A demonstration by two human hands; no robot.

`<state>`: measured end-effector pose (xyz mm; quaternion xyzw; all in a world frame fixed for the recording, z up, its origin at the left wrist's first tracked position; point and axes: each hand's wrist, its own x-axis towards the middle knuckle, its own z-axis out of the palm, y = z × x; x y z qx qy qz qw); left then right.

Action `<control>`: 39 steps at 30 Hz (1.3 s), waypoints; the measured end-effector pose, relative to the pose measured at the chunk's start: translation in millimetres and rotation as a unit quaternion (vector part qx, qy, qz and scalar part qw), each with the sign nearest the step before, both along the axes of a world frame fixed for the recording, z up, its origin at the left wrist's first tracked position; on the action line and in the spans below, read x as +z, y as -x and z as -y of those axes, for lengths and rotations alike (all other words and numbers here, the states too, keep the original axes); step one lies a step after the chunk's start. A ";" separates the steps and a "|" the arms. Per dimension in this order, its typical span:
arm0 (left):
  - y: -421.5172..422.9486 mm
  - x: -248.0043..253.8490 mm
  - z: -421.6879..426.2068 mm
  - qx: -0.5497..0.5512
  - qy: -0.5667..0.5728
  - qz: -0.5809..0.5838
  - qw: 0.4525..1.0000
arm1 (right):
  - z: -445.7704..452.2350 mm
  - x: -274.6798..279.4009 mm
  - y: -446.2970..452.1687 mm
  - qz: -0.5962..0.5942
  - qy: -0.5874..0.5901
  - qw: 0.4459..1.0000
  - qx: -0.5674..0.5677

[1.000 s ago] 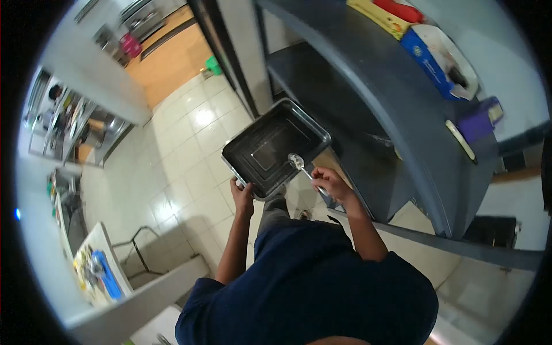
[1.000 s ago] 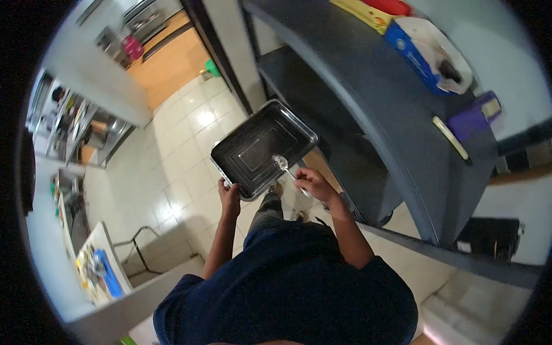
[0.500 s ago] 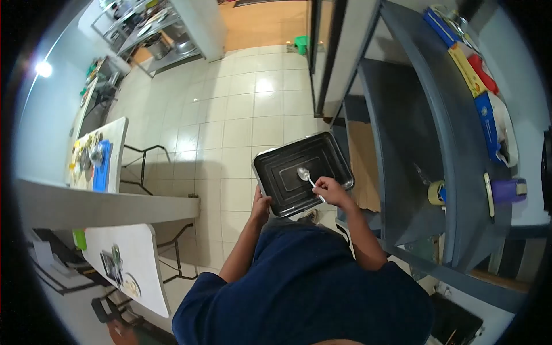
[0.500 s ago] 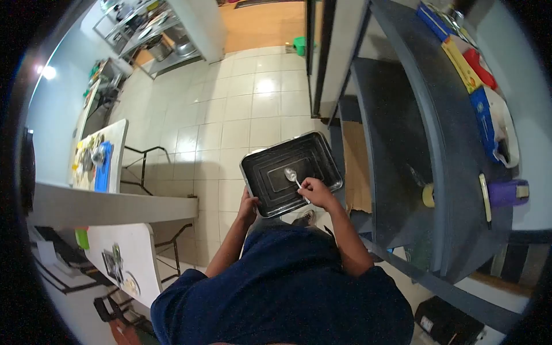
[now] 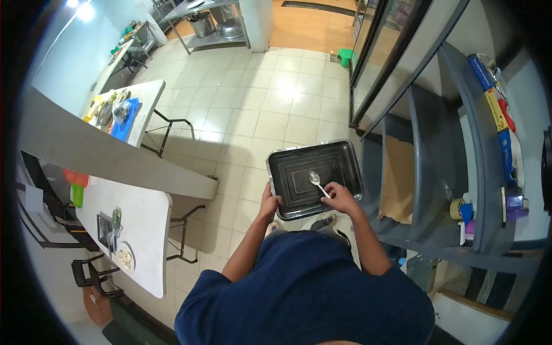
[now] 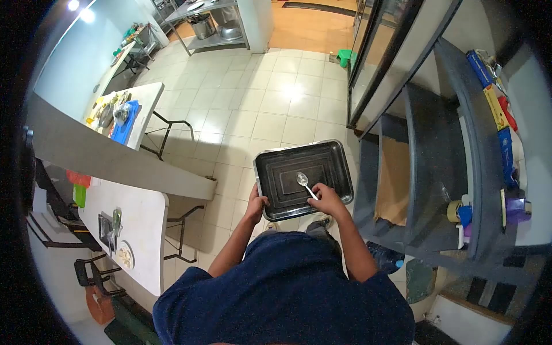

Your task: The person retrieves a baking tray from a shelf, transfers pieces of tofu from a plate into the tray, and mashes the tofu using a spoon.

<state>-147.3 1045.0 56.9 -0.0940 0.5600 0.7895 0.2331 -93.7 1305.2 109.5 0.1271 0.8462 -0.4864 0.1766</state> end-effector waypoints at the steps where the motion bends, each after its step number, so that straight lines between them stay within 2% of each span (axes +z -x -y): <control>1: -3.0 5.0 11.3 0.003 -0.001 0.003 1.000 | 15.3 6.6 -0.9 -0.020 -0.021 1.000 0.008; 5: -9.0 7.1 56.0 0.010 0.013 0.000 1.000 | 78.0 15.6 -10.7 -0.051 -0.047 0.998 0.008; 10: -17.5 -2.4 111.9 -0.021 0.020 0.016 0.999 | 146.6 -0.3 -41.5 -0.095 -0.069 0.993 0.014; 18: -46.3 8.1 160.3 -0.027 -0.024 0.003 0.999 | 186.5 26.1 -76.2 -0.017 0.080 0.996 0.043; 26: -125.3 -4.3 208.8 0.058 -0.023 -0.018 0.998 | 237.1 24.3 -125.1 -0.037 0.142 0.985 0.088; 30: -184.6 -1.2 245.2 0.115 -0.048 0.006 0.992 | 269.8 20.5 -167.2 -0.037 0.176 0.979 0.095; 32: -212.0 7.3 266.3 0.140 -0.025 0.019 0.990 | 289.3 12.1 -185.8 -0.028 0.196 0.975 0.099; 36: -265.5 9.1 308.3 0.178 -0.030 0.049 0.982 | 331.0 10.3 -216.9 -0.029 0.223 0.964 0.143; 39: -299.3 2.8 336.9 0.221 -0.006 0.057 0.974 | 354.7 1.3 -233.7 -0.014 0.288 0.937 0.196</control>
